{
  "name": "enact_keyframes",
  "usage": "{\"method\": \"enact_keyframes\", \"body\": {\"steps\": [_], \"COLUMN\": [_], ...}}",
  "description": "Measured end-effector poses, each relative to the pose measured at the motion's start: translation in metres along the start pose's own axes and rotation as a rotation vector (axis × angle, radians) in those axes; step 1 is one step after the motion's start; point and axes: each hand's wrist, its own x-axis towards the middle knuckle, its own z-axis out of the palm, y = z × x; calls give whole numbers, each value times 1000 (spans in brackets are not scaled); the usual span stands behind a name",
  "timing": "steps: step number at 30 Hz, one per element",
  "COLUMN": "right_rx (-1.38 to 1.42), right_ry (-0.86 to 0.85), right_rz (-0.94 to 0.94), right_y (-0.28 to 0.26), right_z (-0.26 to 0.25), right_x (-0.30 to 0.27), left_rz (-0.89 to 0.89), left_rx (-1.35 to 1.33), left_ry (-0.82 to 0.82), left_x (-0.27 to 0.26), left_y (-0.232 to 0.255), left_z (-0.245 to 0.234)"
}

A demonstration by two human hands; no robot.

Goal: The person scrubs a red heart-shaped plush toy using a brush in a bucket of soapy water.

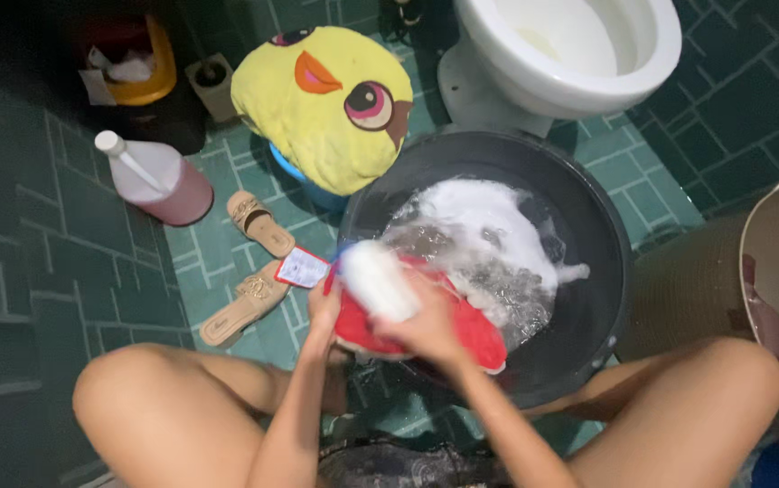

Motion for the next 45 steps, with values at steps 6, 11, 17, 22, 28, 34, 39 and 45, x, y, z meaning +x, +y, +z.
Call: {"method": "enact_keyframes", "body": {"steps": [6,11,17,22,28,34,39,45], "right_rx": [-24,-77,-184,-104,-133,-247,-366,-615], "right_ry": [64,63,59,16,106,86,-34,-28], "right_rz": [118,338,201,171,84,-79,-120,-354], "right_y": [74,62,8,6,-19,-96,-82,-56], "right_z": [-11,-24,-16,-13,-29,-44,-23,64], "right_x": [-35,-41,-94,-93,-71,-46,-29,-2], "left_rz": [-163,-238,-184,184,-443,-358,-390,-354], "left_rx": [-516,-495,-586,741,-416,-791,-1095,-1167], "left_ry": [-48,-48,-8,698,402,10,86,11], "left_x": [-11,-6,-29,-91,-57,-86,-62,-53], "left_y": [-13,13,-2,-47,1,98,76,-12], "left_z": [23,30,33,75,96,9,-26,-8]}}
